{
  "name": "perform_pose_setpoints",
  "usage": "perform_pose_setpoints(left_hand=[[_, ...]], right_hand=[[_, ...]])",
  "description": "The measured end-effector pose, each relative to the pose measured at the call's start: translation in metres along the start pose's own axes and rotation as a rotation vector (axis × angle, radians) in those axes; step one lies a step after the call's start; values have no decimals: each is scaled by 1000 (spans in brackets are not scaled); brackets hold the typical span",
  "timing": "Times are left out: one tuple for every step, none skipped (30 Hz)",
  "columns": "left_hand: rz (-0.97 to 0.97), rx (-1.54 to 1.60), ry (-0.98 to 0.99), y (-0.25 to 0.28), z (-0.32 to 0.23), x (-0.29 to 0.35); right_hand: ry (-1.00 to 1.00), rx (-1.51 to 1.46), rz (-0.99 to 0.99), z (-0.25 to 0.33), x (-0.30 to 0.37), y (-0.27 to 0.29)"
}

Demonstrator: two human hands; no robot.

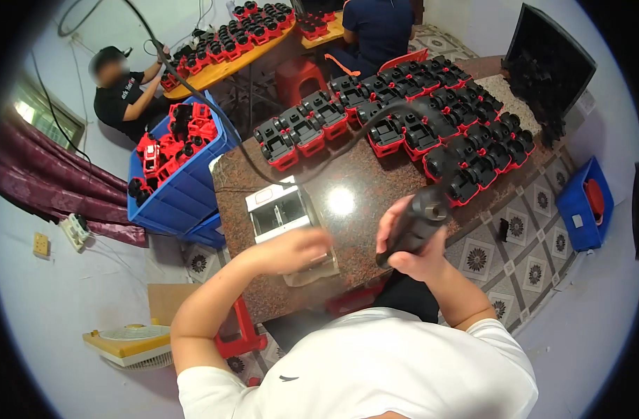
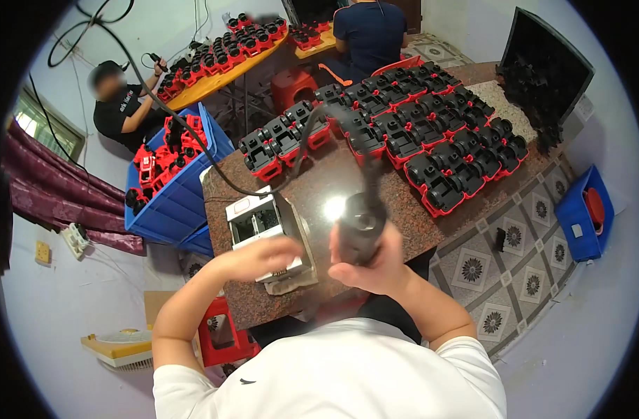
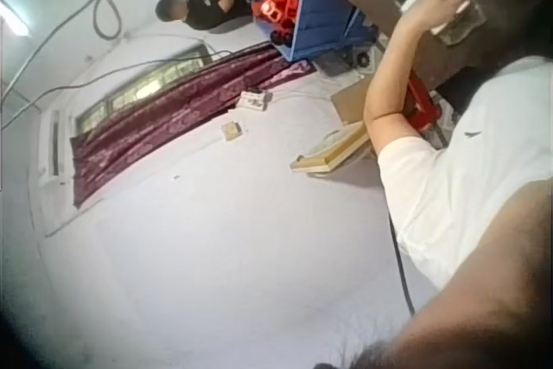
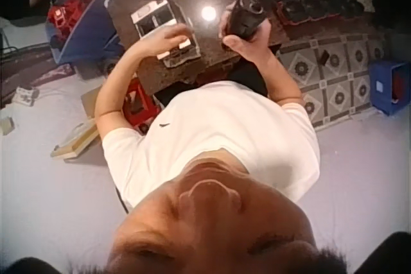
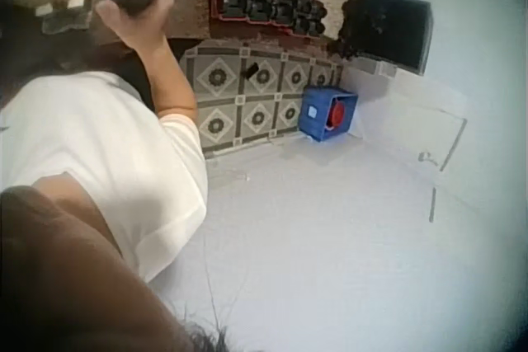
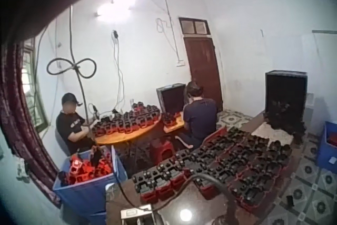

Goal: Assemble plastic toy housing components using a power screwdriver.

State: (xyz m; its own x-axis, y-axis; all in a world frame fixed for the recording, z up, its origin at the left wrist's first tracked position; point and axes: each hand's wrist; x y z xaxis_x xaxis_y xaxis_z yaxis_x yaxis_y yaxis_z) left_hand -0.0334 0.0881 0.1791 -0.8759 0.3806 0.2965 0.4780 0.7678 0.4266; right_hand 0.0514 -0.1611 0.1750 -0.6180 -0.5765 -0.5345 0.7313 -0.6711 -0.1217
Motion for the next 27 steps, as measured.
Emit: perform_pose_setpoints(left_hand=[[-159, -38, -23, 2, -4, -19], [-297, -169, -56, 6, -2, -39], [-440, -303, -86, 17, 6, -57], [-468, -388, -179, 38, 20, -78], [-500, -476, -266, 63, 31, -93], [-485, -520, -157, 88, 34, -105], [-477, -562, -39, 110, 37, -108], [-521, -555, 51, 128, 46, -113], [-566, -546, 146, 145, 58, -113], [-623, -544, 142, 160, 76, -112], [-624, -673, 238, 174, 98, -106], [-584, -725, 163, 176, 104, -102], [-543, -773, 87, 175, 109, -97], [-535, -770, 89, 174, 119, -98], [-538, -902, 57, 174, 135, -94], [-535, -1030, 20, 173, 148, -94], [-531, -1023, 25, 173, 160, -95], [-568, -1111, -31, 172, 170, -99], [-604, -1197, -86, 169, 178, -101], [-611, -1277, -158, 169, 185, -101], [-635, -1278, -180, 168, 187, -97], [-645, -1208, -141, 166, 181, -91], [-656, -1138, -98, 164, 174, -81], [-707, -1108, -76, 163, 161, -62], [-759, -1075, -53, 163, 149, -39], [-825, -1064, -52, 163, 141, -10], [-892, -1052, -58, 164, 137, 18]], right_hand=[[70, -21, -57, 8, -5, 4], [113, -66, -107, 20, -10, 9], [156, -114, -151, 27, -15, 13], [163, -120, -149, 28, -16, 21], [177, -93, -171, 29, -17, 30], [187, -59, -199, 28, -17, 38], [188, -74, -191, 27, -16, 42], [156, -58, -248, 26, -13, 46], [122, -45, -303, 25, -11, 48], [109, -53, -297, 23, -9, 50], [104, -66, -289, 20, -9, 51], [82, -44, -310, 18, -7, 54], [60, -23, -329, 15, -6, 55], [40, -12, -335, 12, -5, 56], [35, -18, -332, 8, -5, 55], [7, -4, -326, 5, -5, 54], [-22, 9, -319, 1, -5, 51], [-37, 8, -314, -1, -7, 48], [-59, 11, -317, -2, -8, 45], [-82, 12, -316, -3, -10, 41], [-101, 4, -304, -6, -12, 37], [-99, 6, -307, -7, -14, 34], [-98, 6, -307, -8, -15, 31], [-87, 11, -289, -9, -16, 28], [-111, 2, -270, -9, -17, 24], [-108, 7, -269, -9, -18, 21], [-102, 16, -271, -9, -18, 17]])
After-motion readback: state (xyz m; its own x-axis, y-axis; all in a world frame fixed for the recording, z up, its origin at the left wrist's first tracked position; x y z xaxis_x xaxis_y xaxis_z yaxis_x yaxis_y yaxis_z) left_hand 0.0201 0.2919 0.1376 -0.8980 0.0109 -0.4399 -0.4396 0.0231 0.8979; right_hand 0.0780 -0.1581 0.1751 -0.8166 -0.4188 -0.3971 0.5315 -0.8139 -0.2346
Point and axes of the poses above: each hand's wrist, its own x-axis away from the middle knuckle, its own y-axis out of the back of the hand, z = x × y, and after that the axes turned 12 degrees about x, right-handed
